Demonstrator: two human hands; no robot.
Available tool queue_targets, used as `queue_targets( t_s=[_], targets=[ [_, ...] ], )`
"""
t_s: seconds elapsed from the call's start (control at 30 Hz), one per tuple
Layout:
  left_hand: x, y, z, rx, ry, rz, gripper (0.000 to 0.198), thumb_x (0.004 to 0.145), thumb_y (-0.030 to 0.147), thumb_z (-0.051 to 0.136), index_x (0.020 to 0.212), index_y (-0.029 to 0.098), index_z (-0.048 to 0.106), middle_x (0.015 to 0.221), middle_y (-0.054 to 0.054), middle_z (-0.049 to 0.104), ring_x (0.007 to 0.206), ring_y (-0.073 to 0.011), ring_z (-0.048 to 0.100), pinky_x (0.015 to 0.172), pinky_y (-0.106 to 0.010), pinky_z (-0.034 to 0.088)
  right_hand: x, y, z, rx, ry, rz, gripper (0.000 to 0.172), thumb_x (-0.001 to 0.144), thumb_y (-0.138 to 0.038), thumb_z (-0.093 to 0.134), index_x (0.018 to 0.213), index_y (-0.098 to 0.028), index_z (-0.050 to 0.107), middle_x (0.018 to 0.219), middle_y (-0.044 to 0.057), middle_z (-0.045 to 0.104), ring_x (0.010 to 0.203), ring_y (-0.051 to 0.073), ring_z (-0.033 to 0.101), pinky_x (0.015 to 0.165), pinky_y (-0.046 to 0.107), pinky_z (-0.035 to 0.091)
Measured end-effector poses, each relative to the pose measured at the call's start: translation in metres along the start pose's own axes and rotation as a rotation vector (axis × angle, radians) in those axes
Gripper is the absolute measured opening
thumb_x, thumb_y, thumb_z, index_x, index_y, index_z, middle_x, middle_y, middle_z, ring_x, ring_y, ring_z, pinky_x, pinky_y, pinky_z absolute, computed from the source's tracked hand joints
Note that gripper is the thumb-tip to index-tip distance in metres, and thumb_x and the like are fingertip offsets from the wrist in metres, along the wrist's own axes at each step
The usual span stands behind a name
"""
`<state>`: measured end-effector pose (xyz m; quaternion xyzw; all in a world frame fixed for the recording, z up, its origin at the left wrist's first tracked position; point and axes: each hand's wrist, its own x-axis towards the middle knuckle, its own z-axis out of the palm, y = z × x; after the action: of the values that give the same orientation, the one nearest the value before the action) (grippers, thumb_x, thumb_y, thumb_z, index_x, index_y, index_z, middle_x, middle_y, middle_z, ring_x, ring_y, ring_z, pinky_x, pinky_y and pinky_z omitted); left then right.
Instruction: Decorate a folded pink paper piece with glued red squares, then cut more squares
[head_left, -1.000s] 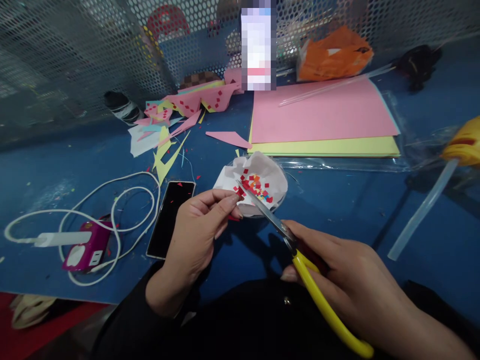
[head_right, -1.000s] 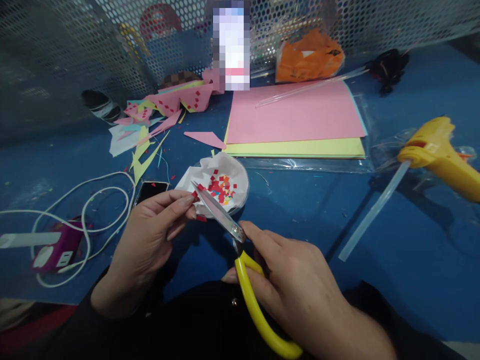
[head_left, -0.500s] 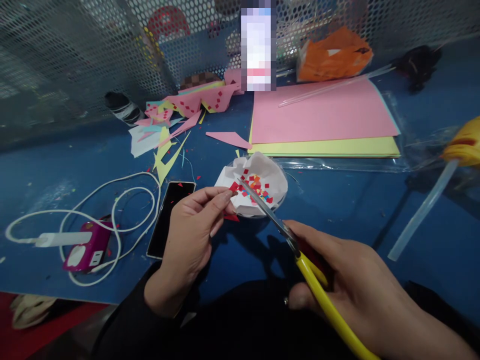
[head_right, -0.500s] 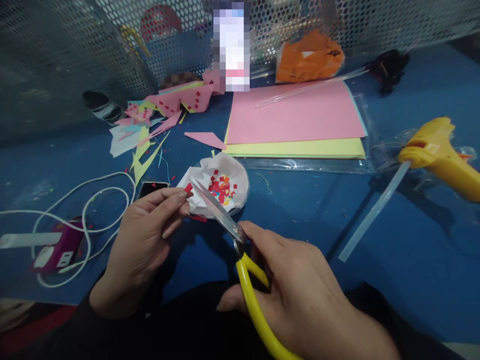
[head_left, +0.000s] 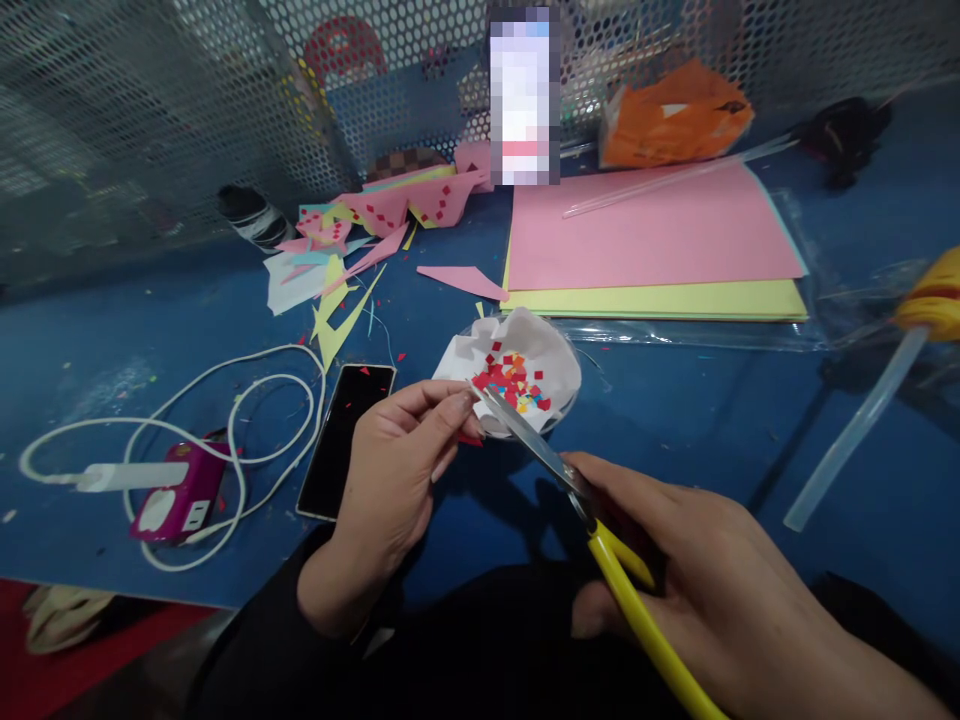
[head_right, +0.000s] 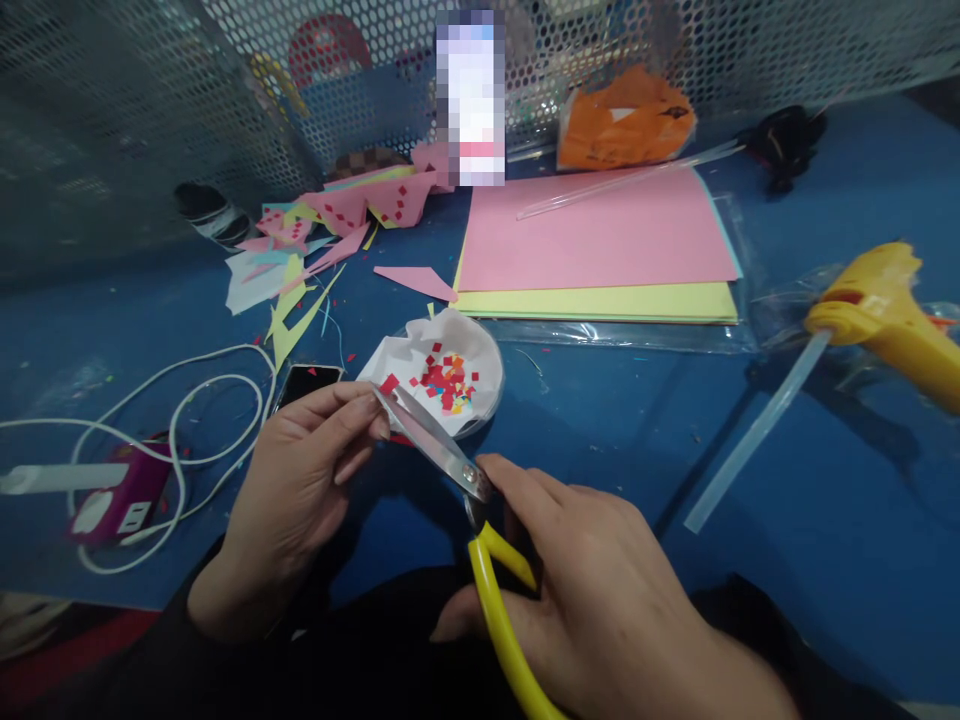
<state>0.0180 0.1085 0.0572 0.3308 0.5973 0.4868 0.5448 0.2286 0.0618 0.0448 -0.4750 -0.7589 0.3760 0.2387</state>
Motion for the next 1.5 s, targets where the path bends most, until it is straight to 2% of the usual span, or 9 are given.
queue_targets(
  t_s=[0.1,0.23,0.37,0.5,0.73,0.87,1.03,1.23,1.5],
  targets=[
    [-0.001,-0.001,0.001,-0.006,-0.021,-0.02,0.011,0.075,0.023,0.079,0.072,0.013,0.074,0.058,-0.001,0.065,0.042,-0.0024,0.04,0.037,-0.013,0.021,0.0,0.002,0.0,-0.005,0.004,-0.021,0.036,0.083,-0.043,0.075,0.11,-0.023,0.063,0.074,-0.003,0.073,0.056,0.016,0.067,0.048,0.023,0.051],
    [-0.001,-0.001,0.003,-0.011,-0.033,-0.032,0.011,0.074,0.023,0.08,0.071,0.014,0.073,0.057,0.0,0.065,0.04,-0.0014,0.038,0.037,-0.013,0.02,0.0,0.006,0.001,-0.007,-0.01,-0.045,0.031,0.093,-0.043,0.062,0.117,-0.023,0.063,0.082,0.001,0.076,0.064,0.018,0.072,0.056,0.027,0.056],
    [-0.001,-0.001,0.004,-0.013,-0.031,-0.041,0.011,0.074,0.022,0.08,0.073,0.013,0.074,0.057,0.0,0.065,0.041,-0.0017,0.039,0.037,-0.013,0.021,-0.001,0.008,0.001,-0.033,-0.027,-0.049,0.034,0.098,-0.046,0.054,0.118,-0.021,0.064,0.082,0.003,0.076,0.065,0.019,0.073,0.057,0.028,0.057],
    [-0.001,-0.001,0.005,-0.011,-0.035,-0.039,0.012,0.074,0.023,0.08,0.073,0.013,0.073,0.057,0.0,0.064,0.041,-0.0022,0.039,0.038,-0.014,0.019,-0.001,0.009,0.001,-0.078,-0.013,-0.051,0.04,0.097,-0.046,0.054,0.123,-0.018,0.065,0.081,0.006,0.076,0.065,0.02,0.074,0.058,0.027,0.058],
    [0.0,-0.003,0.003,0.0,-0.042,-0.02,0.011,0.076,0.023,0.079,0.073,0.014,0.074,0.058,0.0,0.065,0.039,-0.0015,0.034,0.038,-0.015,0.017,-0.001,0.009,0.002,-0.108,0.013,-0.05,0.038,0.095,-0.042,0.056,0.125,-0.022,0.067,0.076,0.005,0.076,0.06,0.019,0.072,0.058,0.026,0.058],
    [0.0,-0.004,0.002,0.005,-0.047,-0.011,0.009,0.078,0.023,0.078,0.075,0.014,0.076,0.059,-0.001,0.066,0.042,-0.0024,0.038,0.038,-0.014,0.019,-0.001,0.009,0.001,-0.101,0.014,-0.04,0.035,0.095,-0.04,0.057,0.123,-0.022,0.068,0.076,0.004,0.076,0.06,0.018,0.072,0.058,0.025,0.058],
    [0.001,-0.003,0.001,-0.021,-0.066,0.013,0.025,0.086,0.036,0.071,0.078,0.014,0.078,0.062,-0.005,0.068,0.044,-0.0046,0.042,0.038,-0.016,0.023,0.001,0.008,0.0,-0.041,0.004,0.008,0.024,0.095,-0.039,0.057,0.111,-0.024,0.067,0.078,0.001,0.075,0.062,0.017,0.072,0.057,0.025,0.057],
    [0.002,-0.004,-0.002,0.039,-0.065,-0.034,0.009,0.079,0.024,0.079,0.077,0.015,0.077,0.059,-0.002,0.067,0.044,-0.0038,0.042,0.038,-0.015,0.019,0.002,0.008,0.0,-0.012,0.0,0.016,0.022,0.094,-0.039,0.058,0.111,-0.026,0.065,0.08,-0.002,0.075,0.064,0.017,0.072,0.059,0.026,0.057],
    [0.004,-0.006,-0.004,0.036,-0.084,-0.02,0.008,0.082,0.024,0.077,0.079,0.016,0.078,0.06,0.0,0.067,0.042,-0.0017,0.039,0.039,-0.014,0.02,-0.001,0.011,0.001,-0.011,0.023,0.009,0.021,0.095,-0.044,0.06,0.101,-0.026,0.066,0.075,-0.003,0.072,0.062,0.015,0.07,0.056,0.023,0.054]
  ],
)
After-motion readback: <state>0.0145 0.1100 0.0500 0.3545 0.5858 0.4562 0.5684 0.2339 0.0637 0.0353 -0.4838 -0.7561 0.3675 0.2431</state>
